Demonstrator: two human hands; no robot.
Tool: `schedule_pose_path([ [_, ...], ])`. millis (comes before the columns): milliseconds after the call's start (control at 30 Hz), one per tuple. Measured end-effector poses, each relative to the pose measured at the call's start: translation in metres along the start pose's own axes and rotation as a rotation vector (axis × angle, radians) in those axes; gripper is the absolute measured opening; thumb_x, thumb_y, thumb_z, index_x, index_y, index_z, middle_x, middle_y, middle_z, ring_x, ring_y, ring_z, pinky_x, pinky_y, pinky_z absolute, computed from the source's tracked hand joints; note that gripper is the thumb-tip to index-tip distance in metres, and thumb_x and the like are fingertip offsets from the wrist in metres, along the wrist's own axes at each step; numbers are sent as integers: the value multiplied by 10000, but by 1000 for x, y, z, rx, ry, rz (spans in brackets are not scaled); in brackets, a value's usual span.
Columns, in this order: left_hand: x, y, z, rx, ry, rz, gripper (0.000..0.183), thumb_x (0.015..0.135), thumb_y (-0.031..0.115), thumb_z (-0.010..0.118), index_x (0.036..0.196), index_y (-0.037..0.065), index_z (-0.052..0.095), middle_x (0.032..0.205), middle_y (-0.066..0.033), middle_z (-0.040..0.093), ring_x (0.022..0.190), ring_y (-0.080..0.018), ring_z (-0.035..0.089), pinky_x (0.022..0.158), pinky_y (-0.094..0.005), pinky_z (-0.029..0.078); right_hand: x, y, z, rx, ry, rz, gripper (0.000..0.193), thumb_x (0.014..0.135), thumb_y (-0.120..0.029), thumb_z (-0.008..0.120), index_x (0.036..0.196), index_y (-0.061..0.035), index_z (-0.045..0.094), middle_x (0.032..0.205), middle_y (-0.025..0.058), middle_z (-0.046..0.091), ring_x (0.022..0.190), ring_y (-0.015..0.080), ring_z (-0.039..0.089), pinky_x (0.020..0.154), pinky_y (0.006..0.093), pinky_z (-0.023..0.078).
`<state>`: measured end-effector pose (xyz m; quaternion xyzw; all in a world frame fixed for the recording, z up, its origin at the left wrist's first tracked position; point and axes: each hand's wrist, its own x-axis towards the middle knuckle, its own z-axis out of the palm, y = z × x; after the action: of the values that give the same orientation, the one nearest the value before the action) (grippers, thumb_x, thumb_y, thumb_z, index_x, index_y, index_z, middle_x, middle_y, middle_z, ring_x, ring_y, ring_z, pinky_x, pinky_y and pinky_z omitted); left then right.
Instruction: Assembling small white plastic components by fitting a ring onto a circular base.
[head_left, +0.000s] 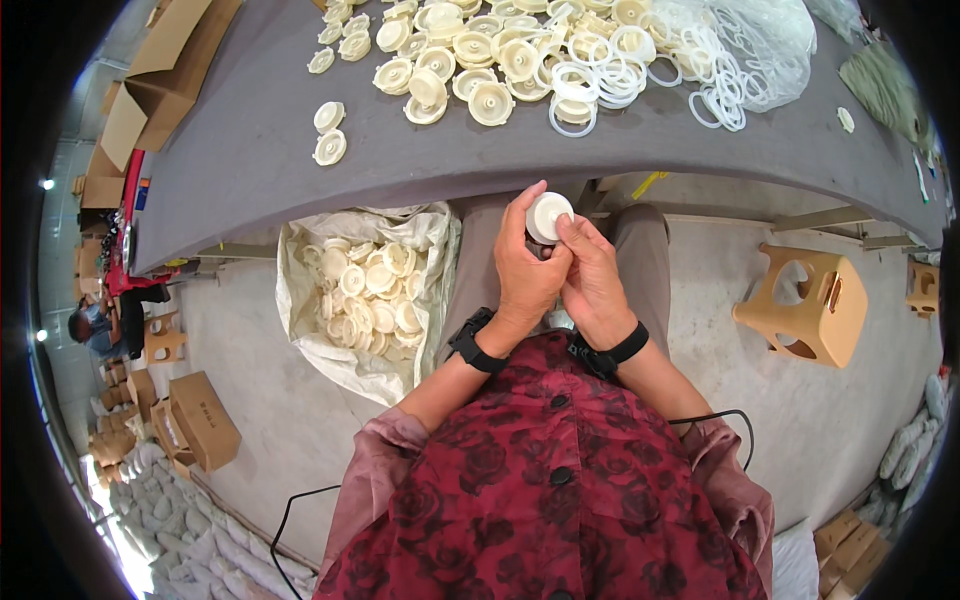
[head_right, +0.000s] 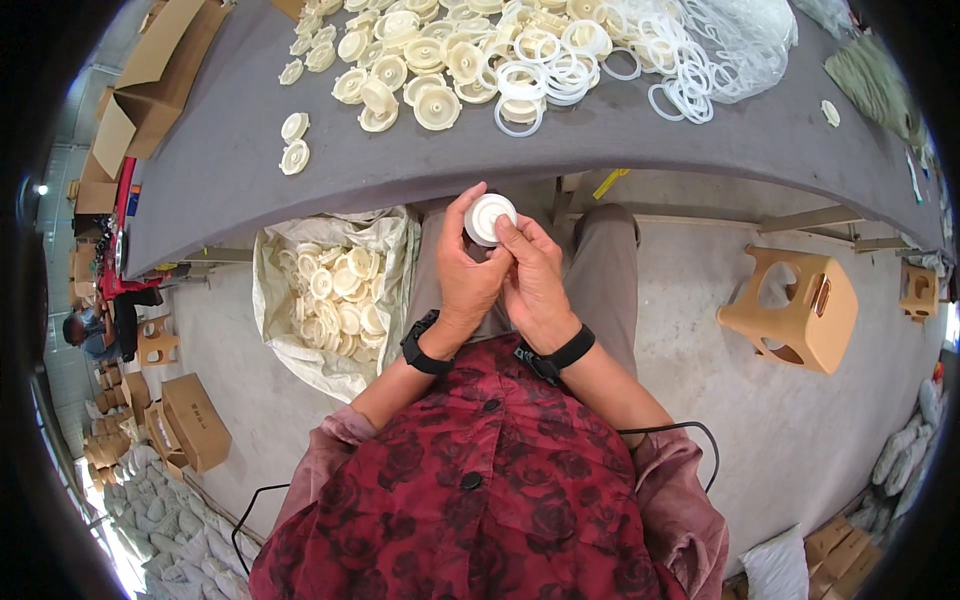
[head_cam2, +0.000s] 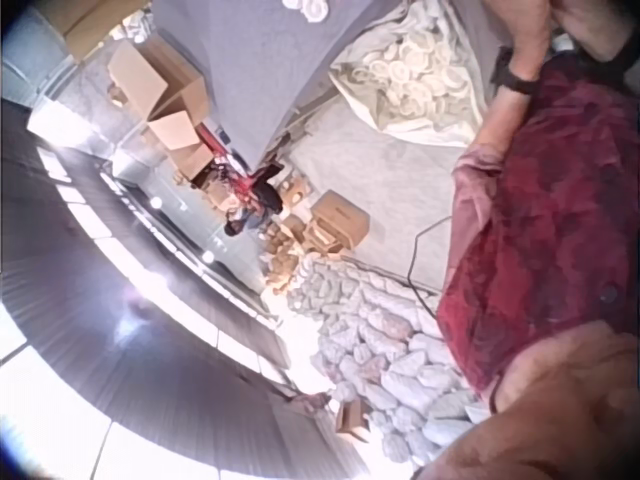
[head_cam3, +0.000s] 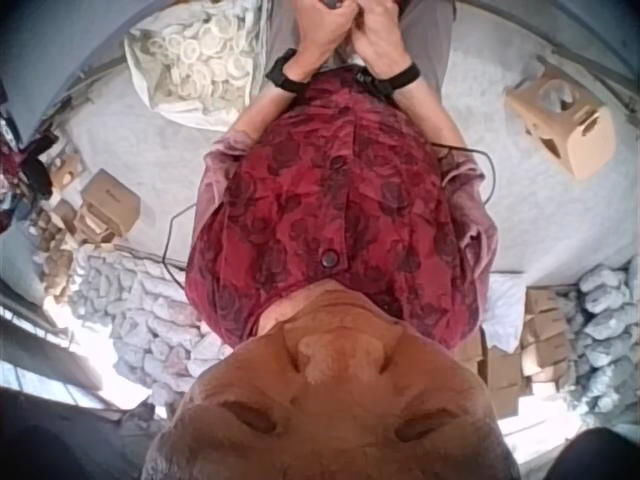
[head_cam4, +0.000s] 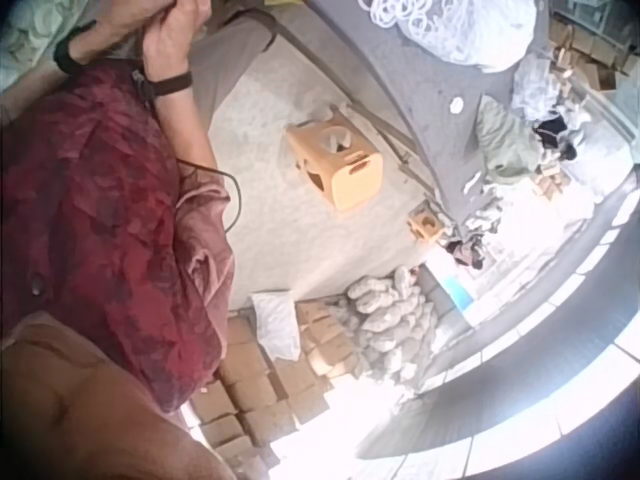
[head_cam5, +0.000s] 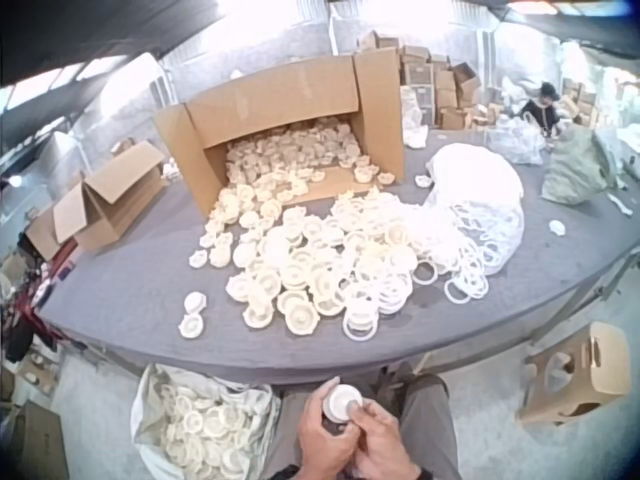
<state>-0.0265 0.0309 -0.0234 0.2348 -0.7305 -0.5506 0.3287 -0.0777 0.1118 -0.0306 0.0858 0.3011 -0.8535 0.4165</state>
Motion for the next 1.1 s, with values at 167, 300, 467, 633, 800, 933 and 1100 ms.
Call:
schedule_pose_path([
  [167,12,-2,-24,-415,-291,-148,567,752,-62,624,1312,1,560,1186,-106,643,1099,-176,616,953,-315,488,-1,-16,0,-205,-118,-159,308,931,-140,717,1190,-10,613,1048,48,708,927,82,647,756,240,511],
  [300,21,12,-55,-503,-377,-246,390,812,-53,644,1201,-47,626,1072,-84,687,1031,-151,658,935,-282,507,-5,-25,-6,-415,-205,-232,349,920,-124,722,1231,4,629,1051,52,715,918,81,644,760,247,516],
  [467,23,3,-68,-376,-399,-190,286,825,-45,641,1110,-52,658,1020,-74,695,974,-122,659,877,-261,505,-8,-36,0,-665,-252,-237,352,918,-107,710,1244,12,653,1050,51,714,908,80,619,795,249,507],
  [633,31,11,-69,-269,-448,-129,276,815,-27,630,1090,-29,661,982,-62,701,896,-99,653,848,-260,509,-7,-57,5,-1047,-443,-489,406,867,-81,716,1251,27,637,1038,90,711,897,163,614,816,302,498],
  [800,39,18,-73,-183,-525,-54,308,819,-7,631,1127,-19,649,982,-65,704,838,-92,656,805,-253,508,-8,-68,12,-1343,-588,-654,397,837,-67,710,1212,36,630,963,122,677,842,224,591,784,326,487],
  [933,38,25,-75,-111,-593,-70,281,867,-32,621,1148,-15,629,1023,-74,691,911,-103,658,781,-253,525,-14,-79,23,-1388,-542,-539,398,832,-71,721,1203,30,618,908,108,647,840,211,595,760,333,492],
  [1100,19,15,-53,-487,-369,-154,214,890,-50,627,1103,-38,620,1004,-85,683,885,-129,672,761,-263,573,-2,-63,16,-1046,-368,-677,393,849,-96,736,1213,5,628,961,64,670,899,184,637,798,312,511],
])
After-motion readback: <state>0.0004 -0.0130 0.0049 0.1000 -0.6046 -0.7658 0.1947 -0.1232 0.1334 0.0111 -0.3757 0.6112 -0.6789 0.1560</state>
